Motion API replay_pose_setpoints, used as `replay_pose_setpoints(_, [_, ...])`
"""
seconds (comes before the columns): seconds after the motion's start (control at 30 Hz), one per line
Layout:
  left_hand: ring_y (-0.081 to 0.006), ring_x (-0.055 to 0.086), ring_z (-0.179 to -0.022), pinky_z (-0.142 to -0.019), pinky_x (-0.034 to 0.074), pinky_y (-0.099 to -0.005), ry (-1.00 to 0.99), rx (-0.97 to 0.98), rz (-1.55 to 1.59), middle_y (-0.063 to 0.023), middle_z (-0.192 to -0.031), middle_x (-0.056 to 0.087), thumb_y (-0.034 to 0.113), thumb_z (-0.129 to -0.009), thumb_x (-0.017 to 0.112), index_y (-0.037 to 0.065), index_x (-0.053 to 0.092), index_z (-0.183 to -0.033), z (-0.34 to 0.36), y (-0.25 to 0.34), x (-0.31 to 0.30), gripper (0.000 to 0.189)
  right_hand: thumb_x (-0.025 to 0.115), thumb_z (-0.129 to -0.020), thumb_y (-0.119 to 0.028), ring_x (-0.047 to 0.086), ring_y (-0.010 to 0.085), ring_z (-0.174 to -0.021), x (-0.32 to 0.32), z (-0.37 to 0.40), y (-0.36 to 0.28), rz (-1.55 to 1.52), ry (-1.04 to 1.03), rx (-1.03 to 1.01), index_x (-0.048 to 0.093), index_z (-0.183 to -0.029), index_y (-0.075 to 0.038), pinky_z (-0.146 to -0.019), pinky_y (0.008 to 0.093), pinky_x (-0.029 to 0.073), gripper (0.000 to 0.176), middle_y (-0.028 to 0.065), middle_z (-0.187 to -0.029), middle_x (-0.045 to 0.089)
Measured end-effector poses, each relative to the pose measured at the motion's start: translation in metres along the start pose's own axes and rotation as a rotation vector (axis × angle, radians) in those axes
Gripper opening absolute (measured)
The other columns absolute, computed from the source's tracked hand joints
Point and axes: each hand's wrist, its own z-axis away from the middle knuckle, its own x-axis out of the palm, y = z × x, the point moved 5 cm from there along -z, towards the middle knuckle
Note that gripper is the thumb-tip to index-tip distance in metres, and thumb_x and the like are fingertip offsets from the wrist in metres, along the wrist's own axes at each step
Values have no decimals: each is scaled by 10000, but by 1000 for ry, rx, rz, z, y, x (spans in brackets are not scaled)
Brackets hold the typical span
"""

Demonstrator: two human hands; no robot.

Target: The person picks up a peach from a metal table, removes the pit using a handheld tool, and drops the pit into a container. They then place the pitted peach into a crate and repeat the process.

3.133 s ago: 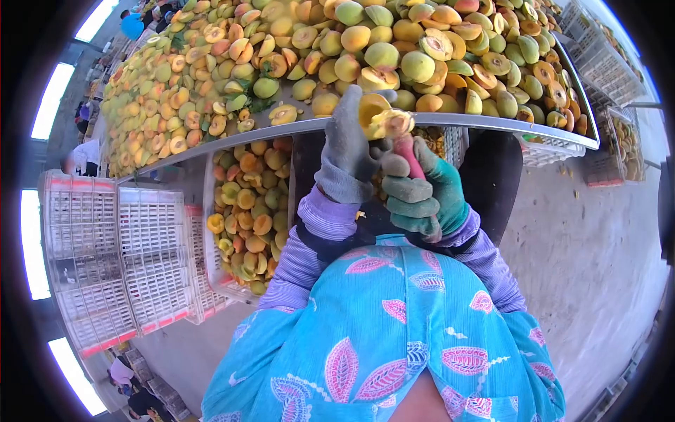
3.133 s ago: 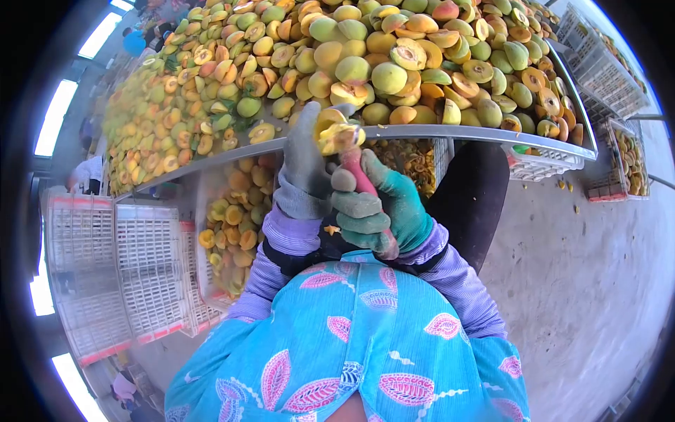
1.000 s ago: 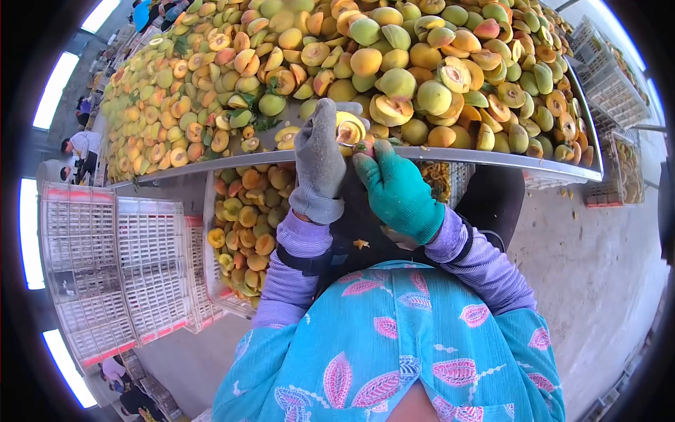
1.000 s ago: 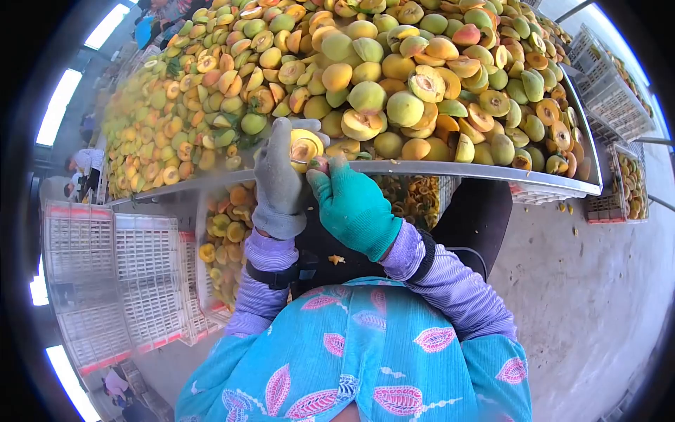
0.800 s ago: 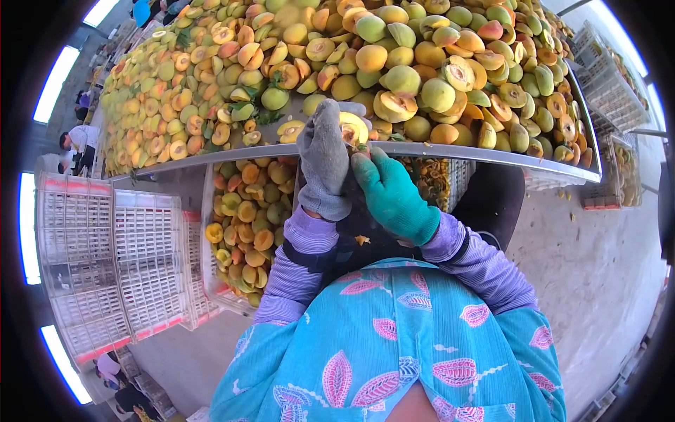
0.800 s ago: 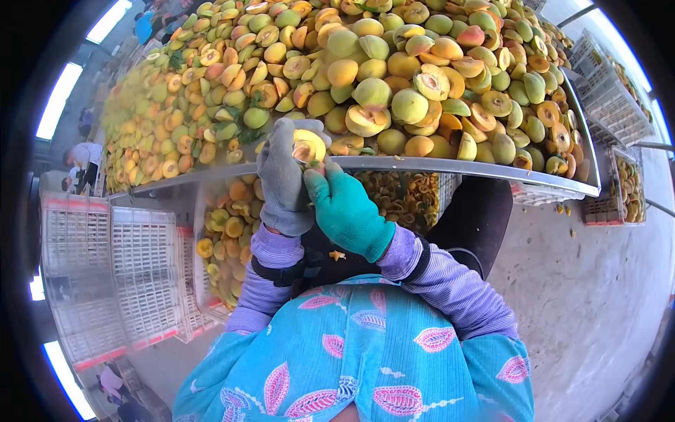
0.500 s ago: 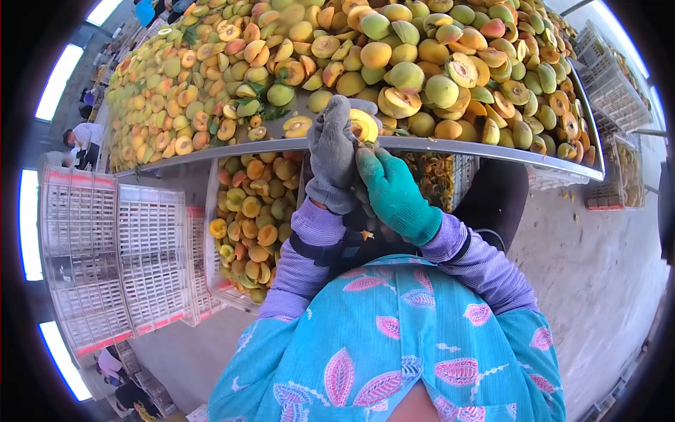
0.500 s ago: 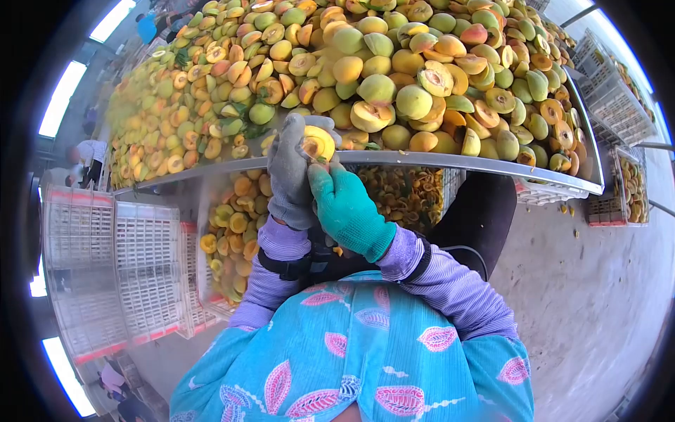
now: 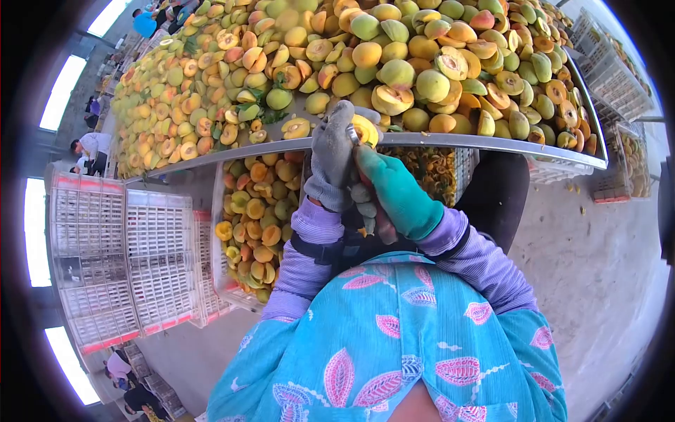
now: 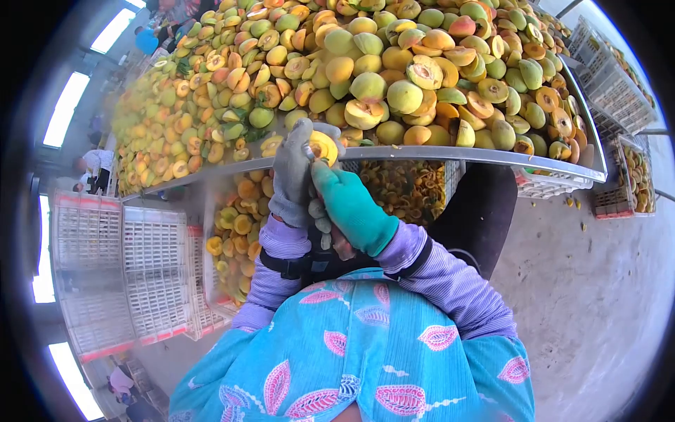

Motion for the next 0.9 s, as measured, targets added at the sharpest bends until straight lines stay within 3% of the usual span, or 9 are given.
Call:
replay_pose_setpoints(0.13, [-178, 569, -687, -683, 484, -303, -79, 187, -176, -114, -749, 622, 423, -1023, 357, 2, 626, -945, 4, 9, 9, 506, 425, -1012, -497, 394, 87, -444, 8, 8, 7, -789, -535, 211, 537, -947, -93, -373, 272, 396, 424, -31, -636, 448])
replay_pose_setpoints(0.27, [-182, 588, -708, -659, 492, -287, -31, -150, 312, -119, -814, 636, 385, -1028, 351, -5, 604, -1011, 10, -7, 27, 466, 398, -1031, -458, 389, 94, -452, -6, 31, 3, -905, -683, 164, 542, -998, -60, -371, 249, 410, 425, -33, -634, 425])
replay_pose_setpoints(0.33, [-167, 632, -775, -639, 520, -249, 10, 141, -149, -114, -895, 646, 275, -999, 436, 1, 592, -1084, 12, -11, 17, 327, 494, -1002, -449, 508, 151, -480, -36, 58, -5, -464, -364, 30, 549, -1011, -74, -398, 284, 449, 378, 37, -657, 540])
replay_pose_setpoints(0.43, [-143, 645, -803, -620, 533, -232, -143, -173, 195, -93, -987, 641, 173, -923, 545, 14, 580, -1147, 22, -33, 17, 278, 630, -938, -273, 641, 372, -642, -78, 62, -11, 1083, 601, -590, 528, -1008, -37, -560, 440, 517, 266, 184, -802, 655])
replay_pose_setpoints(0.53, [-144, 643, -782, -599, 512, -210, 30, -12, -179, -88, -970, 639, 146, -904, 538, 17, 573, -1148, 32, -43, 19, 278, 633, -924, -245, 657, 379, -679, -61, 63, -12, 1319, 740, -741, 523, -991, -42, -552, 451, 516, 241, 175, -778, 661])
replay_pose_setpoints(0.67, [-149, 623, -631, -456, 441, -210, 86, -168, -68, -119, -911, 637, 129, -883, 544, 27, 562, -1115, 70, -15, 13, 254, 618, -927, -220, 647, 392, -667, -101, 43, 30, 1434, 769, -533, 538, -1005, -53, -538, 488, 499, 201, 189, -782, 655])
replay_pose_setpoints(0.73, [-142, 615, -611, -456, 433, -213, 222, 33, 45, -122, -915, 642, 107, -870, 552, 16, 566, -1110, 95, 2, -34, 257, 591, -932, -296, 647, 422, -704, -150, 38, 54, 1423, 860, -438, 549, -1022, -46, -591, 506, 509, 270, 219, -807, 659])
replay_pose_setpoints(0.8, [-166, 645, -750, -533, 493, -241, 420, -84, -155, -114, -953, 647, 127, -882, 551, -5, 570, -1130, 134, 0, -109, 282, 540, -981, -276, 643, 421, -752, -133, 39, 42, 1309, 702, -597, 618, -1073, -17, -611, 507, 494, 286, 233, -826, 657])
replay_pose_setpoints(0.9, [-296, 604, -1004, -792, 530, -368, 841, -6, -893, -143, -1179, 588, 168, -912, 540, 12, 554, -1221, 224, -44, -277, 347, 517, -1017, -276, 445, 61, -456, -98, 46, 38, 611, 557, -111, 564, -984, -75, -393, 231, 363, 208, -37, -638, 481])
